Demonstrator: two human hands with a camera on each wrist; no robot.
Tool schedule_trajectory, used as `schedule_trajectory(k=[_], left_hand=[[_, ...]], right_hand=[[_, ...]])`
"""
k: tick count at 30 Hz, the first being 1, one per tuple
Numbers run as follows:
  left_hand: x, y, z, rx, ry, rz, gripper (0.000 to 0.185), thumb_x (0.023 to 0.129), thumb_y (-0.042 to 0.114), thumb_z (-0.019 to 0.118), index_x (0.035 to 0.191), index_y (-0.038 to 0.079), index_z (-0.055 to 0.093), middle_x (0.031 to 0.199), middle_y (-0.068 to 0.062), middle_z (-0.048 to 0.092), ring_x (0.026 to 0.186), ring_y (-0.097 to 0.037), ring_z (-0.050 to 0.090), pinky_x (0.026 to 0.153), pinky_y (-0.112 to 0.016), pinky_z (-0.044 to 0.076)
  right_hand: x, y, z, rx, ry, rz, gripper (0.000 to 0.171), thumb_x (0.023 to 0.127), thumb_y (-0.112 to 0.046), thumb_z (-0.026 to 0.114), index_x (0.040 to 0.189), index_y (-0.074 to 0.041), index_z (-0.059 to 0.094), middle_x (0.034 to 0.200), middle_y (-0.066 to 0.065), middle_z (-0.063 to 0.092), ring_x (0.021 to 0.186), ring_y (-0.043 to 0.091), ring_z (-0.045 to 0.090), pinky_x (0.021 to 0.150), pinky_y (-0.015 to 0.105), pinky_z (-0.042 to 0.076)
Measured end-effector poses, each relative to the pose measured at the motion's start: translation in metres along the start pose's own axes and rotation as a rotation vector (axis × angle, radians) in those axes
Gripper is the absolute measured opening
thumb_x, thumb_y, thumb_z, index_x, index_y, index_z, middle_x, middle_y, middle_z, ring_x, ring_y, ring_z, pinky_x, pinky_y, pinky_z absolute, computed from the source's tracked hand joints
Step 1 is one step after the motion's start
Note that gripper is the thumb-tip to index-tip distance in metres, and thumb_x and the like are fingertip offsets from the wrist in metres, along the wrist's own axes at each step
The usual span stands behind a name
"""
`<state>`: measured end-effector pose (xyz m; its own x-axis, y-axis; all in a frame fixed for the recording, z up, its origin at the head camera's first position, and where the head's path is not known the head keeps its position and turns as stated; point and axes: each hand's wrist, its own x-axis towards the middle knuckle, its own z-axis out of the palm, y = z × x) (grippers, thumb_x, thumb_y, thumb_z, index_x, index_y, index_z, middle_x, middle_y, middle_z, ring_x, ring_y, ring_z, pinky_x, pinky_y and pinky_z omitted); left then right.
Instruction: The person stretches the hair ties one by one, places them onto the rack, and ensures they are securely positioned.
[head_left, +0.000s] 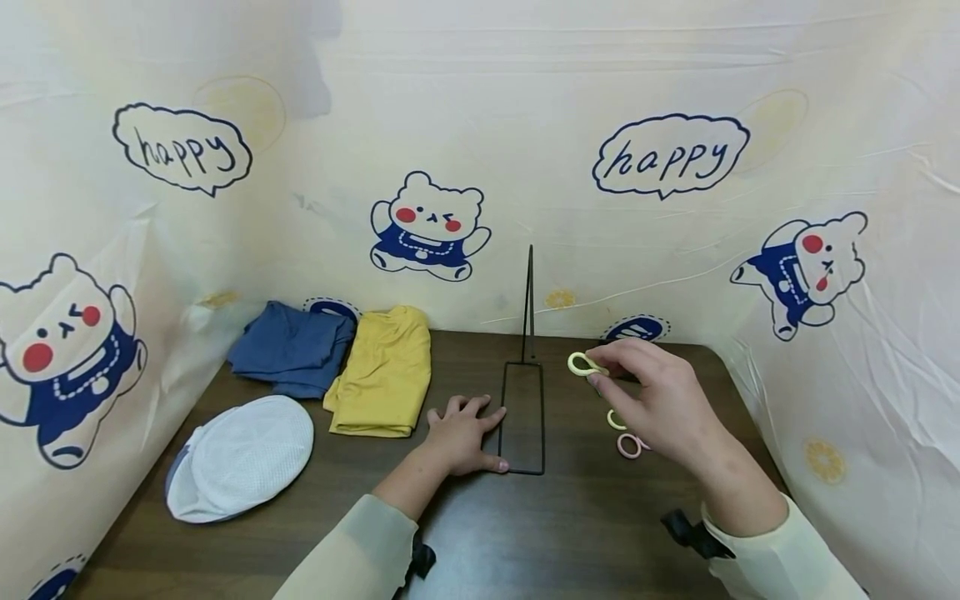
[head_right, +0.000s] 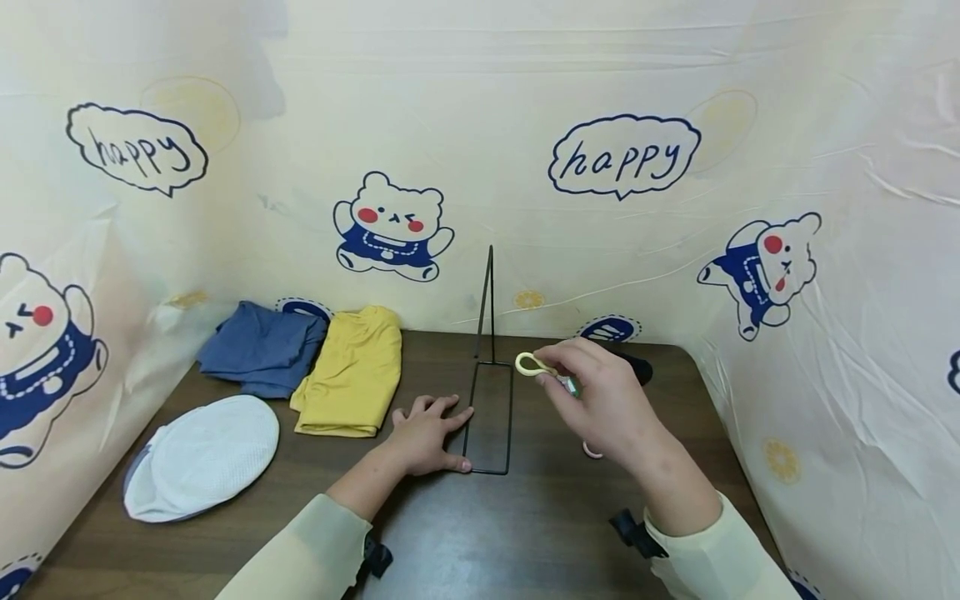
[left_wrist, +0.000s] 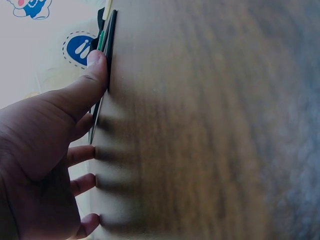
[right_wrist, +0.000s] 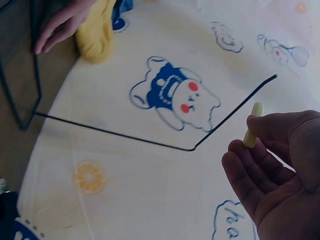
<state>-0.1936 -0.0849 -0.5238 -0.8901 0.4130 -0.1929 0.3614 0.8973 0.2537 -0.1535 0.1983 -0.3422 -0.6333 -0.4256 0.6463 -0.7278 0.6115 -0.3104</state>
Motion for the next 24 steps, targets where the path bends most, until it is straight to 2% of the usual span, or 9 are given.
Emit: schedule_trajectory(k=[7,19,24], left_hand=[[0.0,0.001,-0.001,-0.009,-0.003,0.002,0.096,0.079,0.074,0.073,0.161,0.035,0.039,0.169,-0.003,0.029,0.147,-0.041,0.026,0.101,-0.072,0.028],[0.0,0.001,0.0,-0.014,-0.008,0.004,0.098,0.078,0.075,0.073,0.161,0.035,0.04,0.168,-0.004,0.03,0.147,-0.042,0.027,0.102,-0.073,0.028],[0.002,0.0,-0.002,-0.021,-0.013,-0.001,0.098,0.078,0.074,0.074,0.161,0.035,0.04,0.168,-0.004,0.03,0.147,-0.041,0.027,0.103,-0.075,0.027]], right_hand=[[0.015,-0.014,-0.002,0.076,0.012,-0.045,0.029,0.083,-0.001,0.085,0.109,-0.012,0.077,0.104,-0.004,0.073,0.087,0.009,0.066,0.081,0.017,0.051],[0.029,-0.03,0.007,0.119,-0.02,-0.097,0.026,0.087,-0.004,0.082,0.112,-0.013,0.077,0.109,-0.003,0.073,0.091,0.009,0.067,0.081,0.021,0.053],[0.036,-0.029,0.012,0.107,-0.028,-0.112,0.027,0.087,-0.004,0.083,0.112,-0.01,0.076,0.11,0.0,0.073,0.094,0.012,0.069,0.08,0.029,0.057]])
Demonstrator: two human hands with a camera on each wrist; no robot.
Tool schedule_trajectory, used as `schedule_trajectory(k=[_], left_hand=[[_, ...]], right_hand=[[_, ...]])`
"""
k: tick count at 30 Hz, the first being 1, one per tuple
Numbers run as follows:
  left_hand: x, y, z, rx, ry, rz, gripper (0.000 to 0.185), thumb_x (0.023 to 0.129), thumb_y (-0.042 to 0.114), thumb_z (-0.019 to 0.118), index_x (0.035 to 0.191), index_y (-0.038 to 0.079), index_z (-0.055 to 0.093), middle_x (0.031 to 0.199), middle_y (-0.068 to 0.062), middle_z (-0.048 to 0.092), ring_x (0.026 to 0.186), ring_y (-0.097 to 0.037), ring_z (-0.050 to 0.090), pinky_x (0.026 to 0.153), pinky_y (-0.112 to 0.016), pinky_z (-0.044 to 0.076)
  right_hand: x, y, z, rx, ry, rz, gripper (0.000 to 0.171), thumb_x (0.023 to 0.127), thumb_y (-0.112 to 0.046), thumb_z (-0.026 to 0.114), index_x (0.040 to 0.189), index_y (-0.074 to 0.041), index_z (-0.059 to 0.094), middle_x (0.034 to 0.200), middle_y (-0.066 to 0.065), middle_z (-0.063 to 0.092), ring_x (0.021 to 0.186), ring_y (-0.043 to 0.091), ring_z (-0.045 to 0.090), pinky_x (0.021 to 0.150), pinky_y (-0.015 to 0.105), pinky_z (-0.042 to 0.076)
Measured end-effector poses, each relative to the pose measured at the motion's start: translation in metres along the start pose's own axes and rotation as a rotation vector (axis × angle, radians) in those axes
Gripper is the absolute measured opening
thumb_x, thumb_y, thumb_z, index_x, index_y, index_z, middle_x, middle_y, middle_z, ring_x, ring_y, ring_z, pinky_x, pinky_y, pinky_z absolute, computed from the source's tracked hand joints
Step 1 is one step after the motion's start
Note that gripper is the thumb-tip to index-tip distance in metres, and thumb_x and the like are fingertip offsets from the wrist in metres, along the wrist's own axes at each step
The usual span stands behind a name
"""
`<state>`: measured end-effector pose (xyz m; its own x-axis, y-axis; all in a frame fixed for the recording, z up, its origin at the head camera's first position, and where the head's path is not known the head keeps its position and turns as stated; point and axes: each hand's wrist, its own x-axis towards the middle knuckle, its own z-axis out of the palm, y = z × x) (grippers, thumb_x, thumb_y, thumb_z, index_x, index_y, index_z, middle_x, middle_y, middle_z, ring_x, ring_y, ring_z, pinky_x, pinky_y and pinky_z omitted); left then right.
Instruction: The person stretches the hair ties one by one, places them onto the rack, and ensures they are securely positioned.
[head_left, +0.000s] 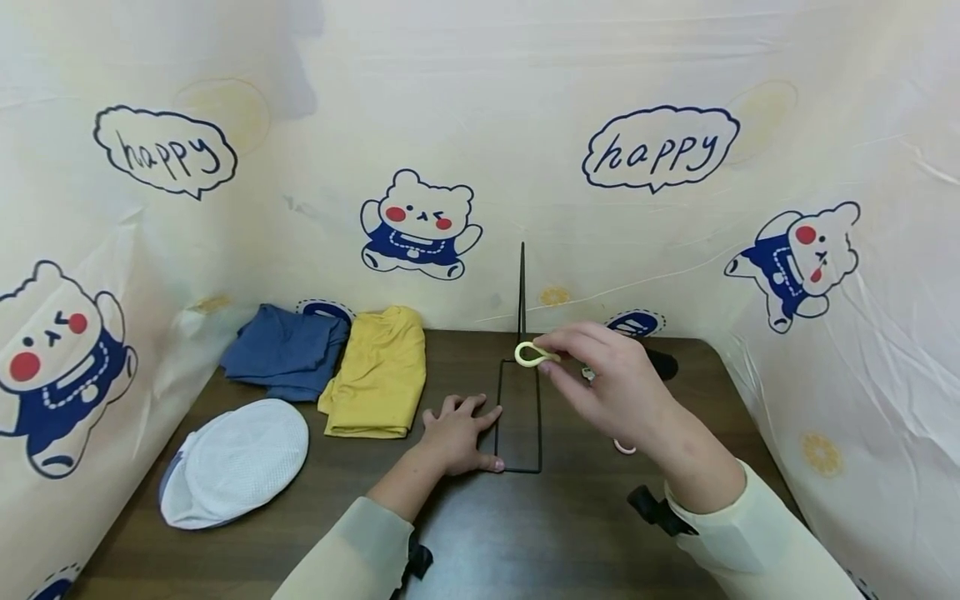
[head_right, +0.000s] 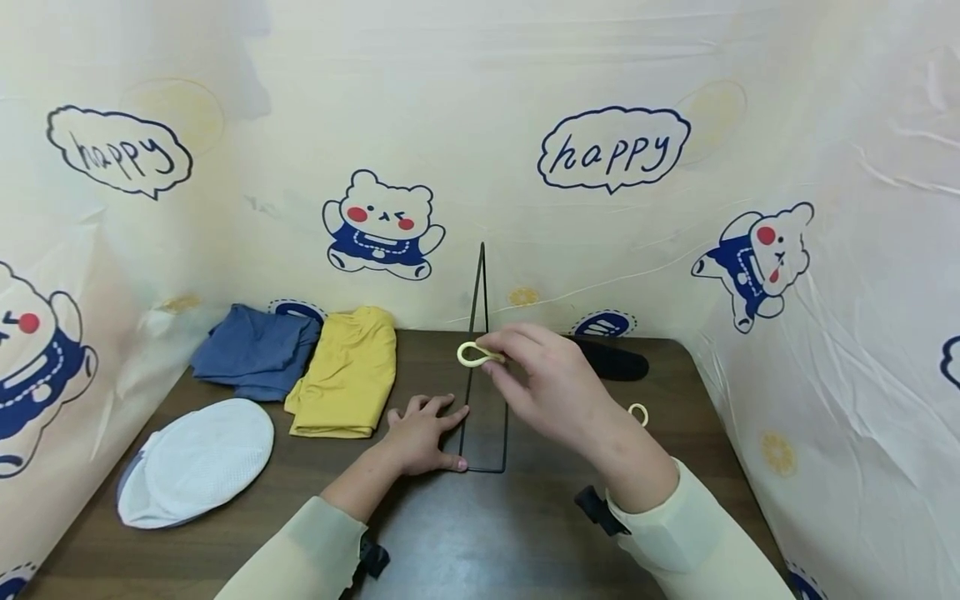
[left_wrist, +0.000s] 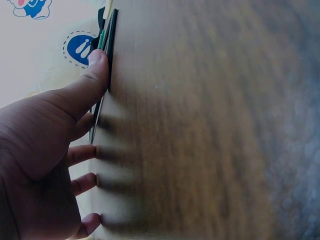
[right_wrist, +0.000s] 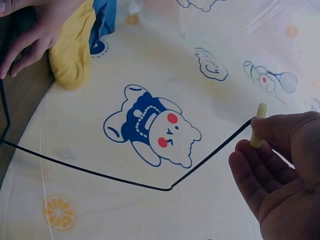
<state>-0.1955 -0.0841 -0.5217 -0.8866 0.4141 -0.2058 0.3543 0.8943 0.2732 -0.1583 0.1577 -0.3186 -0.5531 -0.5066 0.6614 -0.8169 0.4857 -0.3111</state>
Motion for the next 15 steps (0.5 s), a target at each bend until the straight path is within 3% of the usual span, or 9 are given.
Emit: schedule_trajectory(k=[15], left_hand=[[0.005,0.0,0.003,0.039,-0.006,-0.01,0.097,0.079,0.076,0.072,0.161,0.037,0.039,0.169,-0.002,0.029,0.147,-0.041,0.026,0.101,-0.073,0.028]], right_hand=[[0.017,0.036,0.016,-0.022,0.05,0.058,0.024,0.089,-0.004,0.081,0.113,-0.007,0.078,0.109,0.005,0.072,0.086,0.017,0.069,0.075,0.035,0.058]])
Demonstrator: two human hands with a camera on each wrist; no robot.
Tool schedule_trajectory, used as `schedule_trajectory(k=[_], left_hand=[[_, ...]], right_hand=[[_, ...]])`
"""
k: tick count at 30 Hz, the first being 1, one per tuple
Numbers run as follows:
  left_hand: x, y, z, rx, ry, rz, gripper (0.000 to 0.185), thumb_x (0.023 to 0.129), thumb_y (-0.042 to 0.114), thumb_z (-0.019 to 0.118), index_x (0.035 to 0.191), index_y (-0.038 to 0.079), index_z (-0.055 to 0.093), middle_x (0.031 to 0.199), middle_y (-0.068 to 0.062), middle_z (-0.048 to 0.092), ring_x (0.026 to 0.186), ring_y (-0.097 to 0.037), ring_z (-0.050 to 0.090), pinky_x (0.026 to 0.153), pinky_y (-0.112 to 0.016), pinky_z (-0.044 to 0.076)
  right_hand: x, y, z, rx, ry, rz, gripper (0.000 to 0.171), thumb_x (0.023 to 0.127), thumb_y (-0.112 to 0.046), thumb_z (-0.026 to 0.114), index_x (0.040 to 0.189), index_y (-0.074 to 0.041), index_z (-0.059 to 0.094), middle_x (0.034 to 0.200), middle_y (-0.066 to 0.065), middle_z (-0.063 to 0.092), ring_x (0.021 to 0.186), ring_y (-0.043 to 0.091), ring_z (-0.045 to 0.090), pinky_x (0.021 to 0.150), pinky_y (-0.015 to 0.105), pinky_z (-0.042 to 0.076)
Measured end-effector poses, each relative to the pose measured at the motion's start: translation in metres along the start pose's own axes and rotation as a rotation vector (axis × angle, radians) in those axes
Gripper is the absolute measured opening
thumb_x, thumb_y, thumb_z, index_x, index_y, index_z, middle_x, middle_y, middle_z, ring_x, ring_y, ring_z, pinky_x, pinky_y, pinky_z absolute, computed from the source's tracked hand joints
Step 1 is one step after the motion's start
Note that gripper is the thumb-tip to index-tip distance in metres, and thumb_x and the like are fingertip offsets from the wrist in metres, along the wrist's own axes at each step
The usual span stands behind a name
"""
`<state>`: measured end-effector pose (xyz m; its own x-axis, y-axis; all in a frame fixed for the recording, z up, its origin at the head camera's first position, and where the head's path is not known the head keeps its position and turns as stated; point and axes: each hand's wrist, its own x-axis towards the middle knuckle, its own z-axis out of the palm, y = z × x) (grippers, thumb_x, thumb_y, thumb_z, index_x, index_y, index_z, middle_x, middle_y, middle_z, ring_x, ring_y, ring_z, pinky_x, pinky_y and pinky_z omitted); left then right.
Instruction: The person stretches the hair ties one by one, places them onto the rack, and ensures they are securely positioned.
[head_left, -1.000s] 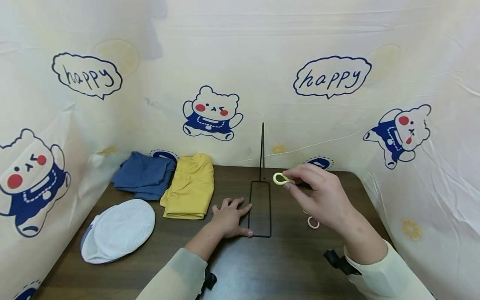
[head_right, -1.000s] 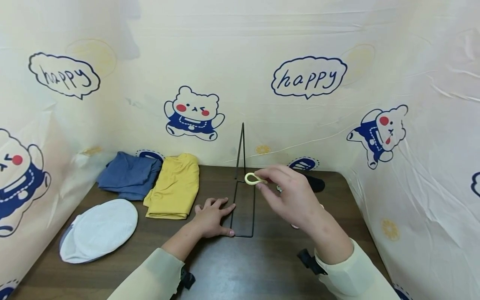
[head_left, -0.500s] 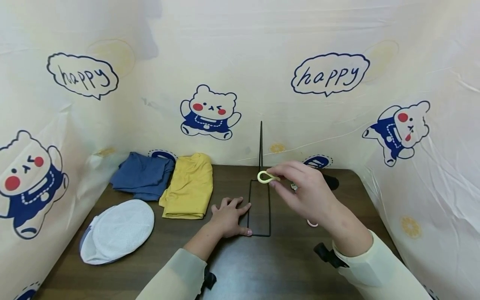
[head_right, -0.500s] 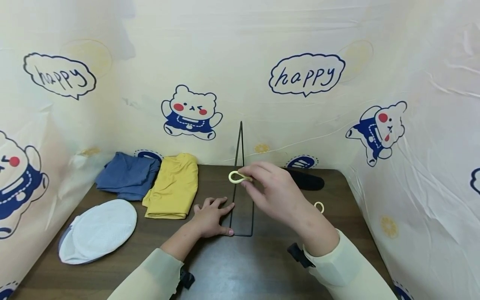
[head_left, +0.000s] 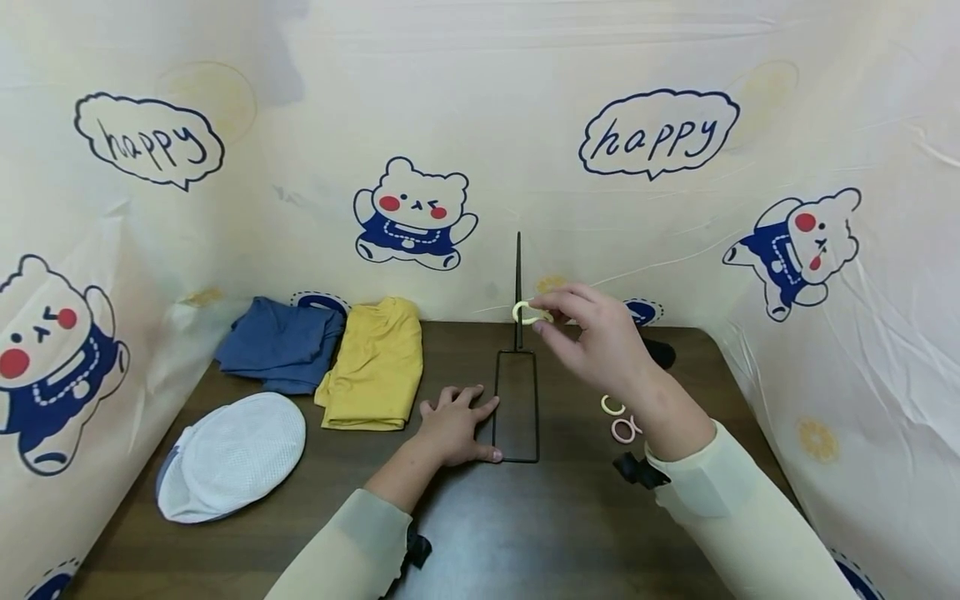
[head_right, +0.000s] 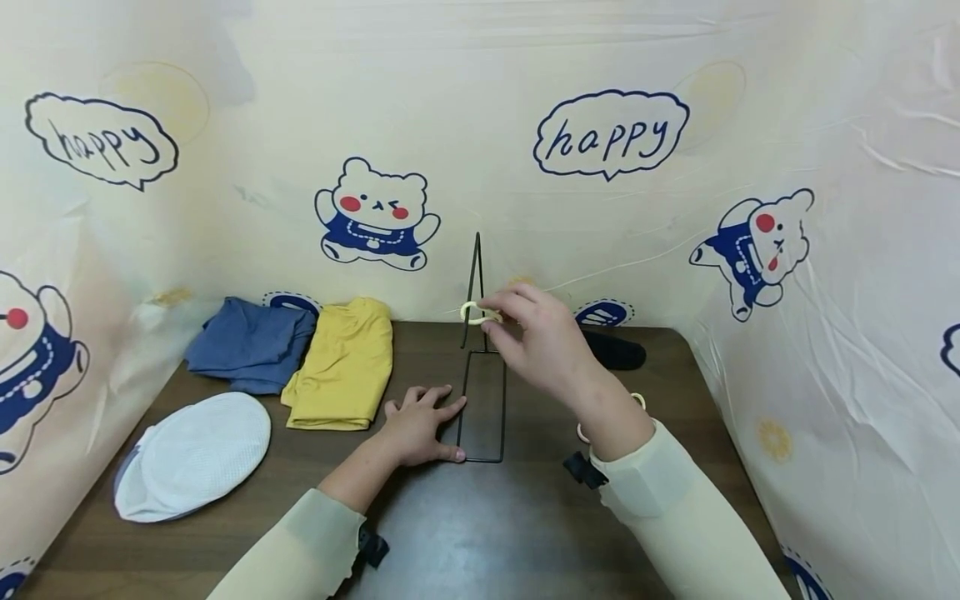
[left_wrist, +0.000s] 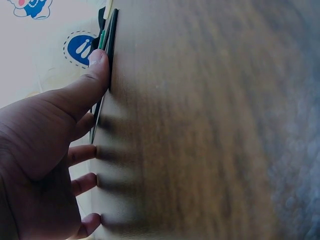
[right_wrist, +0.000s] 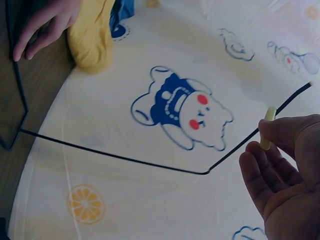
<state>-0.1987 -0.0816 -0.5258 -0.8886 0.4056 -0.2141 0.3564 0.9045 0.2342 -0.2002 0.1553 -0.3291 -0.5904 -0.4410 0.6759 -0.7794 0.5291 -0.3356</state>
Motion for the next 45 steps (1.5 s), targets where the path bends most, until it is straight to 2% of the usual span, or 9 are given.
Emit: schedule_trajectory(k=[7,14,22,29,38,45], left_hand=[[-0.002,0.002,-0.001,-0.027,-0.001,0.006,0.097,0.079,0.074,0.074,0.161,0.036,0.039,0.169,-0.003,0.029,0.147,-0.041,0.026,0.102,-0.074,0.027],[-0.004,0.004,-0.002,-0.041,-0.004,0.011,0.097,0.079,0.073,0.074,0.161,0.036,0.039,0.169,-0.003,0.029,0.147,-0.041,0.026,0.103,-0.074,0.026],[-0.007,0.004,-0.002,-0.052,-0.004,0.014,0.097,0.08,0.072,0.074,0.162,0.035,0.039,0.169,-0.003,0.028,0.147,-0.04,0.026,0.103,-0.074,0.026],[-0.006,0.004,-0.001,-0.054,-0.003,0.022,0.097,0.08,0.073,0.074,0.162,0.035,0.038,0.169,-0.003,0.028,0.147,-0.04,0.026,0.103,-0.074,0.026],[-0.002,0.002,-0.001,-0.031,-0.007,0.021,0.097,0.08,0.075,0.072,0.162,0.036,0.037,0.17,-0.003,0.026,0.148,-0.04,0.025,0.103,-0.073,0.026],[-0.001,0.0,0.0,-0.021,-0.01,0.012,0.097,0.081,0.075,0.071,0.162,0.037,0.036,0.17,-0.002,0.025,0.149,-0.041,0.024,0.103,-0.073,0.025]], right_hand=[[0.008,0.016,0.009,0.004,0.014,0.053,0.024,0.09,-0.005,0.08,0.114,-0.006,0.076,0.113,0.004,0.071,0.089,0.018,0.071,0.081,0.038,0.058],[0.019,0.032,0.018,-0.009,0.006,0.158,0.029,0.093,-0.008,0.079,0.121,-0.008,0.075,0.115,0.006,0.071,0.095,0.02,0.071,0.087,0.041,0.057],[0.036,0.051,0.031,0.022,0.019,0.261,0.03,0.093,-0.008,0.078,0.123,-0.005,0.074,0.106,0.009,0.071,0.095,0.021,0.07,0.085,0.04,0.058],[0.047,0.06,0.034,0.058,0.005,0.351,0.036,0.096,-0.008,0.075,0.131,-0.008,0.07,0.115,0.012,0.067,0.099,0.022,0.071,0.087,0.039,0.058],[0.044,0.06,0.029,0.1,0.018,0.336,0.037,0.096,-0.004,0.073,0.133,-0.006,0.068,0.125,0.008,0.065,0.101,0.019,0.071,0.09,0.036,0.057],[0.022,0.058,0.018,0.096,0.04,0.295,0.033,0.095,-0.002,0.074,0.127,-0.005,0.07,0.117,0.009,0.067,0.098,0.021,0.071,0.089,0.037,0.058]])
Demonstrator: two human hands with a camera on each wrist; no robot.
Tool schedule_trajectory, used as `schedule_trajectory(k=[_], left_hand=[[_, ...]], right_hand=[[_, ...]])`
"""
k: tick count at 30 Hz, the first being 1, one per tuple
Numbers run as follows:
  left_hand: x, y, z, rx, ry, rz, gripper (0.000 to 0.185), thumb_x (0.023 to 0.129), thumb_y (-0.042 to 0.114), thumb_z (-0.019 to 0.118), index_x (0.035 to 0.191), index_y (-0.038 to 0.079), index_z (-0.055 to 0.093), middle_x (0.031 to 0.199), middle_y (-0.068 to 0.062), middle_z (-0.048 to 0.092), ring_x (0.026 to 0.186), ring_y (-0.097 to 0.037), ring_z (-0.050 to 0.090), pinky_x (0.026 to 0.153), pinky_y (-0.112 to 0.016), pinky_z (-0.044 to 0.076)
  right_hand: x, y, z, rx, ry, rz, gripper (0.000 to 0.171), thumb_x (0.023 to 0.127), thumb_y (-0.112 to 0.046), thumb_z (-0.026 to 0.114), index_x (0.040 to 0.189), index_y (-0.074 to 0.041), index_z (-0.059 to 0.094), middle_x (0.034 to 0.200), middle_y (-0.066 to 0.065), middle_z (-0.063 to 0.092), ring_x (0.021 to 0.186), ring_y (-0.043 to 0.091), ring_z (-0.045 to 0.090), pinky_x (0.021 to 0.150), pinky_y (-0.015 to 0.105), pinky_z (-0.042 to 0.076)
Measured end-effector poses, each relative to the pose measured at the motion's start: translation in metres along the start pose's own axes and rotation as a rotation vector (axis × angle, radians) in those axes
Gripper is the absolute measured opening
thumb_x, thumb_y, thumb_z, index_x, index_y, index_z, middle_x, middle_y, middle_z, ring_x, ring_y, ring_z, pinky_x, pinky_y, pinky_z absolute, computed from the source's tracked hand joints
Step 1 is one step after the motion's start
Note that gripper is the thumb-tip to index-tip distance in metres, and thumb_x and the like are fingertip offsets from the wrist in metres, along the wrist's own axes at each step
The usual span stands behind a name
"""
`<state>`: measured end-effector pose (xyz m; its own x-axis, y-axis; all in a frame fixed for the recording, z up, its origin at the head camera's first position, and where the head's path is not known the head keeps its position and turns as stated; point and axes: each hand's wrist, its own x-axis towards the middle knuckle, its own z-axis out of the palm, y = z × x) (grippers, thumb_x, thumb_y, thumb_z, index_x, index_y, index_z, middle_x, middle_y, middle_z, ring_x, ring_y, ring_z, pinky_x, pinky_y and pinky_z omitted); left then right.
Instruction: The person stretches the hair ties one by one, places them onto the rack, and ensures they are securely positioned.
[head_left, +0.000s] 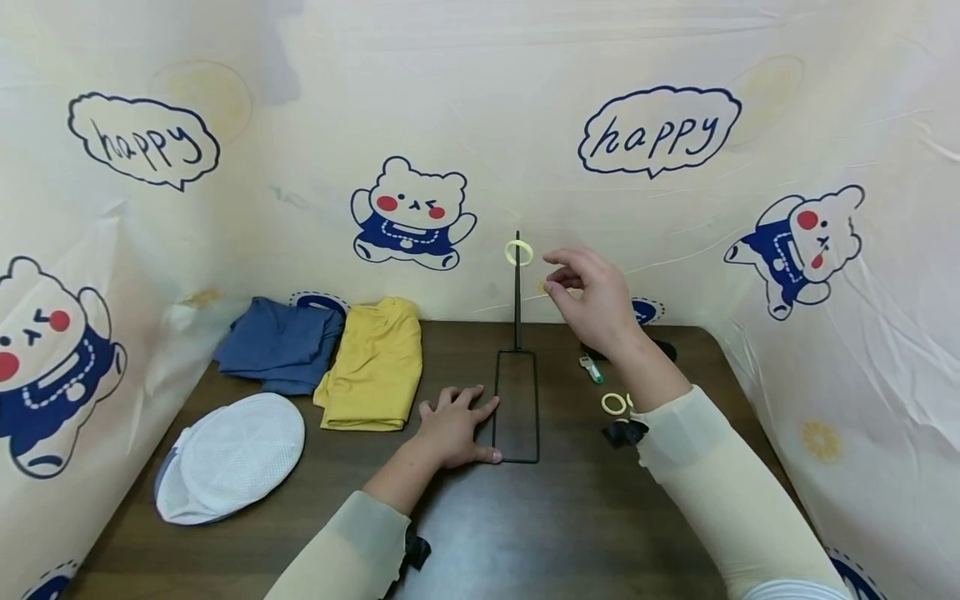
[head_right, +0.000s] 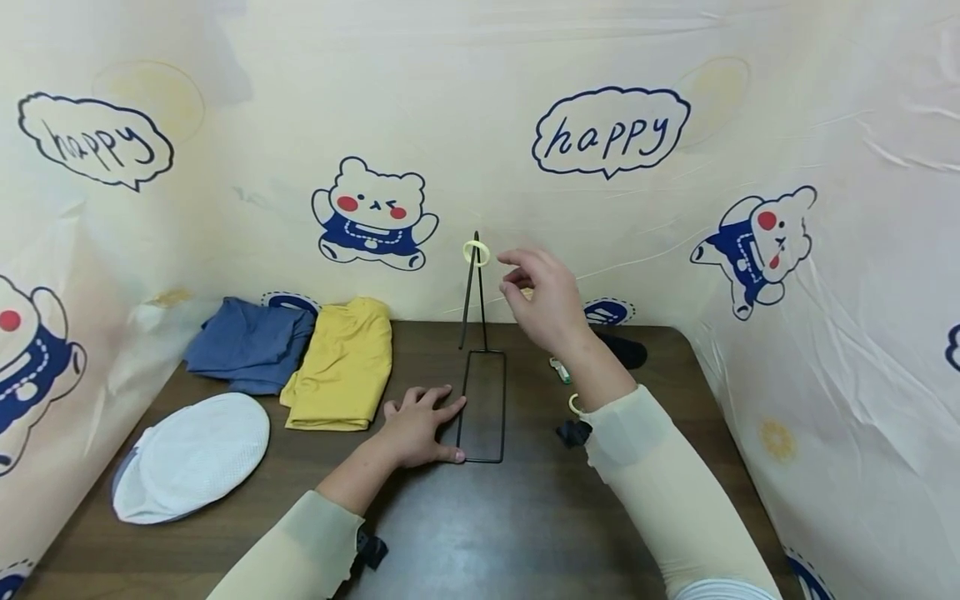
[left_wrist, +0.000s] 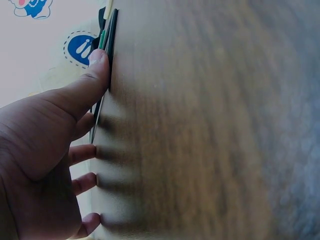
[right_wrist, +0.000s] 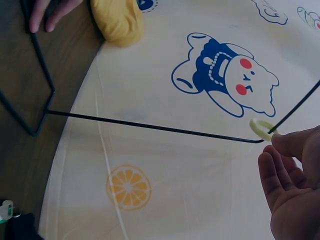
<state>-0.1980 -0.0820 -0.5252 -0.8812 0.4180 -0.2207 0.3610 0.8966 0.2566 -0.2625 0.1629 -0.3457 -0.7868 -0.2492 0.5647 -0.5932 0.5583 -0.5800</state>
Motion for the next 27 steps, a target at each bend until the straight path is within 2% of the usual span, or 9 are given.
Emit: schedule_trajectory(k=[9,16,27], left_hand=[[0.002,-0.003,0.004,0.006,0.006,-0.008,0.098,0.08,0.077,0.07,0.163,0.039,0.034,0.17,0.0,0.025,0.149,-0.038,0.022,0.102,-0.069,0.027],[0.002,-0.002,0.004,0.0,0.013,-0.001,0.097,0.08,0.075,0.071,0.162,0.037,0.036,0.17,-0.001,0.026,0.148,-0.039,0.023,0.101,-0.069,0.027],[0.002,-0.001,0.004,-0.006,0.016,-0.006,0.097,0.08,0.075,0.072,0.162,0.038,0.036,0.17,-0.001,0.026,0.148,-0.04,0.023,0.102,-0.07,0.026]], right_hand=[[-0.037,0.012,-0.017,0.004,0.027,-0.01,0.033,0.091,0.003,0.077,0.123,-0.004,0.072,0.11,0.01,0.069,0.095,0.023,0.071,0.084,0.039,0.059],[-0.063,0.03,-0.025,-0.038,0.042,0.002,0.034,0.09,0.001,0.079,0.122,-0.007,0.073,0.105,0.008,0.071,0.093,0.02,0.071,0.082,0.038,0.058],[-0.098,0.052,-0.041,-0.091,0.039,0.021,0.038,0.086,0.003,0.082,0.122,-0.008,0.073,0.11,0.004,0.072,0.094,0.018,0.07,0.083,0.018,0.053]])
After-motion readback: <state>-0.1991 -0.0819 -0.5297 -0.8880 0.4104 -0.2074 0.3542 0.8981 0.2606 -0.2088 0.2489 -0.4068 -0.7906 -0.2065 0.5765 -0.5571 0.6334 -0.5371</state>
